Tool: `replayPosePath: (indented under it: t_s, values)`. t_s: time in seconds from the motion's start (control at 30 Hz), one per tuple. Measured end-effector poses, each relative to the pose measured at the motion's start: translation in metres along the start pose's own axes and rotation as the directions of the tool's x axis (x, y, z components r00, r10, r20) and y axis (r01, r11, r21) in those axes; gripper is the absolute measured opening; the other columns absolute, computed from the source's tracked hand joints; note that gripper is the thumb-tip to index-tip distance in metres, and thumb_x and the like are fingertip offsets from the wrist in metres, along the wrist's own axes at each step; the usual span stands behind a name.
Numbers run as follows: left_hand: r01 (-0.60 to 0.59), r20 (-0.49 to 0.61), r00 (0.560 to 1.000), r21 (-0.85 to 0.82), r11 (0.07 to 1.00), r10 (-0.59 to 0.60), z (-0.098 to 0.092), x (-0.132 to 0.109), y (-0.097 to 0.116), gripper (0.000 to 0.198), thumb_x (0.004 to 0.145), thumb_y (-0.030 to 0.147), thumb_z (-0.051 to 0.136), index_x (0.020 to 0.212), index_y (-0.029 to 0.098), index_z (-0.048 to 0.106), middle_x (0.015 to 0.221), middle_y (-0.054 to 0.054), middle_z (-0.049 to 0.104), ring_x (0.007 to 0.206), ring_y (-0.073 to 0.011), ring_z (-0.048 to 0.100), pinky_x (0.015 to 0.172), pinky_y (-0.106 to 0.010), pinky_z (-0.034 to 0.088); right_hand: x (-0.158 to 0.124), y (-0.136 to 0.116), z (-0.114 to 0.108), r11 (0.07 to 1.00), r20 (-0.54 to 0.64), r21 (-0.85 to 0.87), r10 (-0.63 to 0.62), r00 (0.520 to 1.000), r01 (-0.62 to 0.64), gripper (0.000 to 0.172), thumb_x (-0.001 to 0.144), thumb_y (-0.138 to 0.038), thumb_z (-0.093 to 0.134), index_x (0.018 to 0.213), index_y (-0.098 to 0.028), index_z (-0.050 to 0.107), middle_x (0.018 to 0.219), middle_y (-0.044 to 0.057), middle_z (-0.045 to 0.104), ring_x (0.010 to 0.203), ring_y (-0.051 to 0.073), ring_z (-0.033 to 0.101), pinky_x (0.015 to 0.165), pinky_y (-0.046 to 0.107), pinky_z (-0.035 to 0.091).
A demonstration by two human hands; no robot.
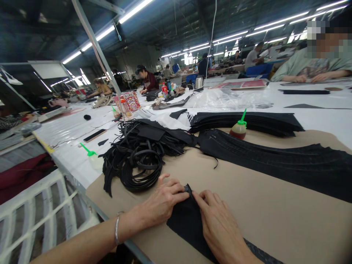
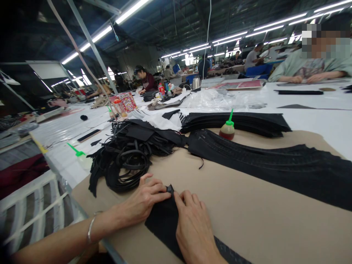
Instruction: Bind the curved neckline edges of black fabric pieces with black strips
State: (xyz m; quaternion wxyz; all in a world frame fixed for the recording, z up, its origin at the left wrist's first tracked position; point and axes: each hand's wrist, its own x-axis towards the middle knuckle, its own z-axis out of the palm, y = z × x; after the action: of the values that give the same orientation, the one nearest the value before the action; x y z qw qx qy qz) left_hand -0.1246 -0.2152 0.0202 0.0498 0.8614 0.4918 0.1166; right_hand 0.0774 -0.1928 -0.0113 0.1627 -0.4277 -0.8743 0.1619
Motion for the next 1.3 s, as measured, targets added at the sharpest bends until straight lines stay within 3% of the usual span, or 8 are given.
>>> replayPosePath:
  t_s: [0.23, 0.53, 0.7, 1.07, 1.3]
  values:
    - [0.008, -0.029, 1.0, 0.046, 0.999, -0.006, 0.007, -0.004, 0.004, 0.038, 0.091, 0.008, 0.046, 0.123, 0.026, 0.054, 0.109, -0.003, 0.065, 0.111, -0.0198, 0.051, 0.107, -0.048, 0.009, 0.006, 0.003, -0.003, 0.998, 0.065, -0.049, -0.023, 0.998, 0.026, 0.051, 0.09, -0.003, 0.036, 0.133, -0.025, 0.051, 0.104, 0.005, 0.056, 0.093, 0.021, 0.05, 0.078, 0.036, 0.035]
    - [0.018, -0.041, 0.999, 0.117, 0.993, -0.013, 0.009, -0.009, 0.008, 0.037, 0.092, 0.013, 0.048, 0.127, 0.026, 0.053, 0.112, -0.004, 0.064, 0.113, -0.0198, 0.049, 0.109, -0.048, 0.011, 0.006, 0.004, -0.004, 0.982, 0.133, -0.165, -0.069, 0.989, 0.091, 0.056, 0.087, -0.002, 0.034, 0.138, -0.021, 0.046, 0.109, 0.007, 0.055, 0.095, 0.024, 0.047, 0.08, 0.039, 0.032]
    - [0.018, -0.027, 1.0, 0.151, 0.988, -0.014, 0.008, -0.009, 0.009, 0.038, 0.092, 0.014, 0.049, 0.128, 0.026, 0.052, 0.113, -0.005, 0.063, 0.113, -0.0204, 0.049, 0.108, -0.048, 0.013, 0.007, 0.005, -0.005, 0.982, 0.16, -0.152, -0.088, 0.983, 0.113, 0.059, 0.086, -0.002, 0.033, 0.141, -0.021, 0.041, 0.112, 0.007, 0.056, 0.097, 0.024, 0.048, 0.081, 0.039, 0.031]
    - [0.028, -0.03, 0.999, 0.13, 0.991, -0.025, 0.011, -0.012, 0.01, 0.04, 0.092, 0.014, 0.049, 0.13, 0.025, 0.048, 0.113, -0.003, 0.062, 0.115, -0.0195, 0.048, 0.111, -0.047, 0.006, 0.018, 0.005, -0.009, 0.971, 0.221, -0.167, -0.133, 0.966, 0.171, 0.059, 0.088, -0.007, 0.031, 0.146, -0.019, 0.034, 0.116, 0.01, 0.056, 0.096, 0.025, 0.051, 0.082, 0.042, 0.032]
    - [0.007, -0.005, 1.0, 0.145, 0.989, -0.007, 0.009, -0.012, 0.014, 0.042, 0.092, 0.015, 0.047, 0.132, 0.023, 0.047, 0.122, -0.006, 0.06, 0.118, -0.0209, 0.046, 0.111, -0.048, 0.005, 0.029, -0.011, -0.015, 0.987, 0.24, -0.126, -0.07, 0.968, 0.103, 0.054, 0.092, -0.015, 0.029, 0.145, -0.02, 0.037, 0.112, 0.011, 0.06, 0.099, 0.028, 0.056, 0.092, 0.05, 0.029]
